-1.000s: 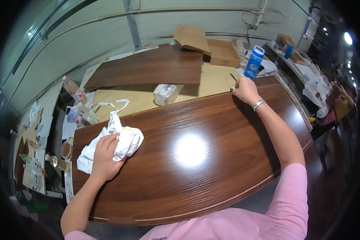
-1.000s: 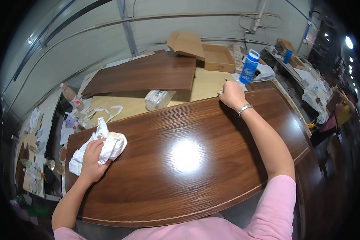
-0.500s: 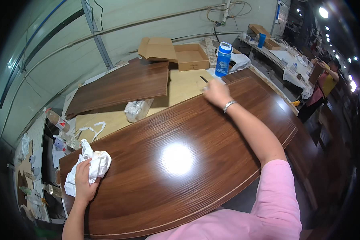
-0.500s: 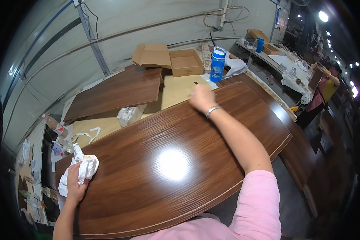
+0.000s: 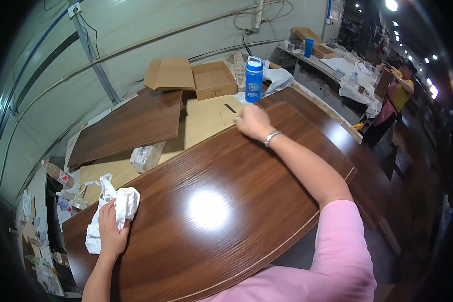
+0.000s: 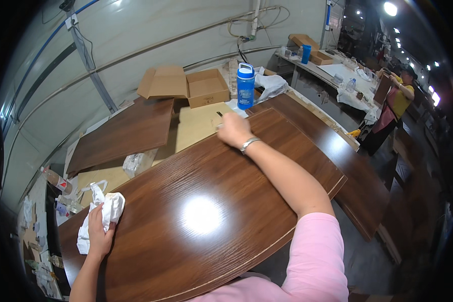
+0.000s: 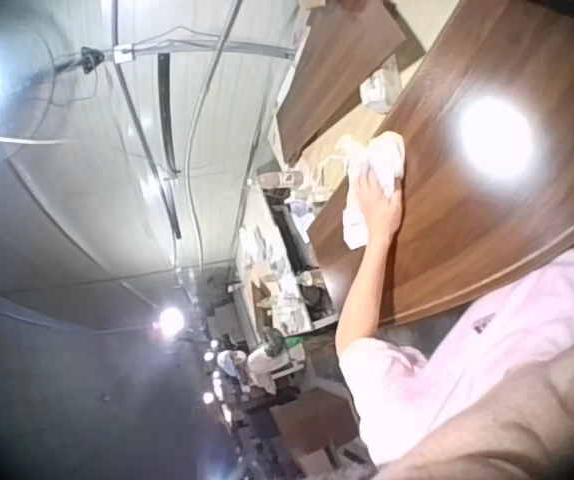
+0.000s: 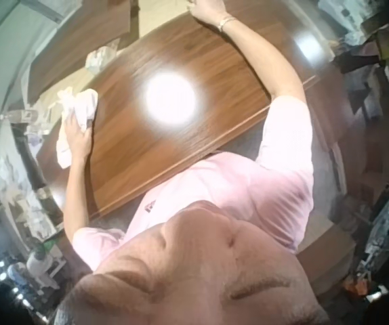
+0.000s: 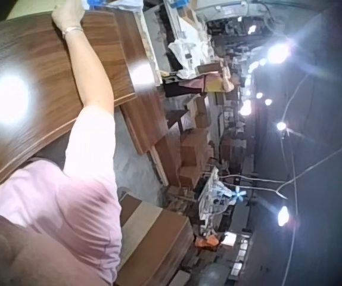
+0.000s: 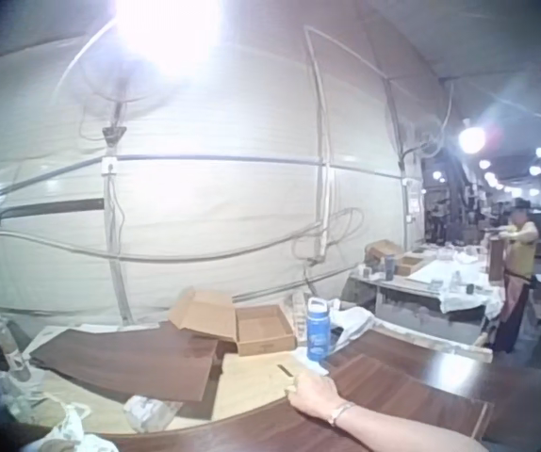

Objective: The person wipes the surface and edges of a large wooden panel with a white cloth and uses a sanding block to smooth the corners and edges.

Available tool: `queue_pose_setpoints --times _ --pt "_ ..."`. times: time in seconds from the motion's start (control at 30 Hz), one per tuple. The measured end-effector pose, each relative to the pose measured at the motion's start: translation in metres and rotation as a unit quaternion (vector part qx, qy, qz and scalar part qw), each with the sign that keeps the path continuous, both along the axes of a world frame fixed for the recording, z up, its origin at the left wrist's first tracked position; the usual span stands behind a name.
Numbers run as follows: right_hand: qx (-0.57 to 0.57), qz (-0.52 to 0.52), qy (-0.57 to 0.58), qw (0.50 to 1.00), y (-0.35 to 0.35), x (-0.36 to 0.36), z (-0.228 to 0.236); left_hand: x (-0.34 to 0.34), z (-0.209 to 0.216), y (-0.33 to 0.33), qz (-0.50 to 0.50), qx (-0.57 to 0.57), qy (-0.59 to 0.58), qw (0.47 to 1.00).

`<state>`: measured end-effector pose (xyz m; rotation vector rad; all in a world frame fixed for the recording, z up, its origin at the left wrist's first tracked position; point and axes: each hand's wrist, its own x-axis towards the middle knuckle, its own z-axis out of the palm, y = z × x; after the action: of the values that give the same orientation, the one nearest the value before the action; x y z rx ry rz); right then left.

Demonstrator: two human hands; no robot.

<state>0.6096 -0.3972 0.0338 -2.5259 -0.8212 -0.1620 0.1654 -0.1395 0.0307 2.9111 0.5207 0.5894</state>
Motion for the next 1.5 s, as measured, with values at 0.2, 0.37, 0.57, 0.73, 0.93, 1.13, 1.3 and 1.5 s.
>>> queue_pose_setpoints --times 0.2,0.37,0.57,0.73,0.93,1.13,1.3,1.5 --pt "0.001 -0.186 -0.090 0.978 -0.094 0.115 -0.005 0.002 0.005 0.001 0.012 -0.008 0.004 1.000" --pt "-0.002 -0.087 -0.036 0.996 -0.076 0.104 0.011 0.002 0.004 0.002 0.038 -0.009 0.014 0.999" --pt "-0.048 -0.187 -0.156 0.969 -0.118 0.140 -0.008 0.005 0.005 0.000 0.033 -0.023 0.015 0.999" --pt "0.312 -0.195 0.078 0.927 -0.134 0.134 -0.033 0.018 -0.007 0.004 0.036 -0.036 0.016 0.999" --pt "0.399 -0.193 0.053 0.895 -0.116 0.139 -0.040 0.133 -0.006 -0.040 -0.109 -0.026 0.024 0.993" --pt "0.371 -0.177 0.052 0.910 -0.105 0.156 -0.051 0.323 -0.013 -0.146 -0.228 -0.051 0.037 0.972" --pt "0.326 -0.149 0.024 0.933 -0.119 0.176 -0.062 0.370 -0.012 -0.169 -0.235 -0.053 0.029 0.970" --pt "0.349 -0.130 0.038 0.927 -0.122 0.176 -0.060 0.202 -0.010 -0.054 -0.106 -0.111 -0.040 0.987"
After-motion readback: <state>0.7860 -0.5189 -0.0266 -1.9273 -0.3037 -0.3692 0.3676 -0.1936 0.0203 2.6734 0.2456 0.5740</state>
